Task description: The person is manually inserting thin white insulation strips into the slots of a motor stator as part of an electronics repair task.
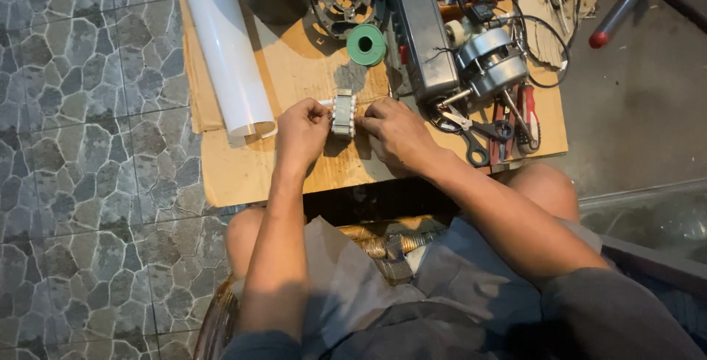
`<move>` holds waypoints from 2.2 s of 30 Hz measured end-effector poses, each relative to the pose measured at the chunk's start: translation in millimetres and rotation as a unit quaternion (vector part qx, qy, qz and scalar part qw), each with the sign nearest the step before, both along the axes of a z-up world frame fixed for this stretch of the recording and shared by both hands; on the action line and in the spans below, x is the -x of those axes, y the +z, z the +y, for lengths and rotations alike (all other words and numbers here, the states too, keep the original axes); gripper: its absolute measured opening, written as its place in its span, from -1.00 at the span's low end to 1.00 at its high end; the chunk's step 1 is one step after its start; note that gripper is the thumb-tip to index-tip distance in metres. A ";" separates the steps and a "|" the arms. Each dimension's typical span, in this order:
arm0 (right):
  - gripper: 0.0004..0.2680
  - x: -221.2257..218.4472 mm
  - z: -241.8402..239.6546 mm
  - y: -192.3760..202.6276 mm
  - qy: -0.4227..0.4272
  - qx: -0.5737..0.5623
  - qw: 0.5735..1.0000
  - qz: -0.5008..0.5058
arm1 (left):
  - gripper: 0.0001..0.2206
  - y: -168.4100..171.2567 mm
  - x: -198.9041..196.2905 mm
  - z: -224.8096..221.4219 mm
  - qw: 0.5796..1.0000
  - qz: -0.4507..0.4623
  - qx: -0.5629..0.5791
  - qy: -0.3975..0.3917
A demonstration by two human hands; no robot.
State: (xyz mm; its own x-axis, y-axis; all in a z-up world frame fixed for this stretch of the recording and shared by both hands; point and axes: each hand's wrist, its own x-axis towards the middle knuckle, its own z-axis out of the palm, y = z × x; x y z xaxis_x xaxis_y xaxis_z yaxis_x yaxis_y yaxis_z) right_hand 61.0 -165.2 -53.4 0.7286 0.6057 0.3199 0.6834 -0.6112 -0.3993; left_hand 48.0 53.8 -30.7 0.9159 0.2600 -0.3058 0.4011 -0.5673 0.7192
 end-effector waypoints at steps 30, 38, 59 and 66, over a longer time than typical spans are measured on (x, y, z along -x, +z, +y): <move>-0.87 -120.8 159.0 21.3 0.135 0.410 0.891 0.138 | -0.81 16.4 -8.0 -4.4 0.997 0.071 0.021 0.025; -0.95 -110.8 129.4 111.6 0.096 0.254 0.948 0.167 | -0.90 8.0 -2.5 -3.7 0.998 0.056 -0.028 -0.003; -0.84 -13.7 -12.4 25.0 -0.023 -0.145 0.965 0.218 | -0.90 -34.3 -2.1 3.6 1.000 0.002 -0.001 0.004; -0.84 -17.6 -3.7 23.6 -0.021 -0.107 0.964 0.243 | -0.93 -28.7 -1.6 1.2 0.999 -0.027 0.021 0.009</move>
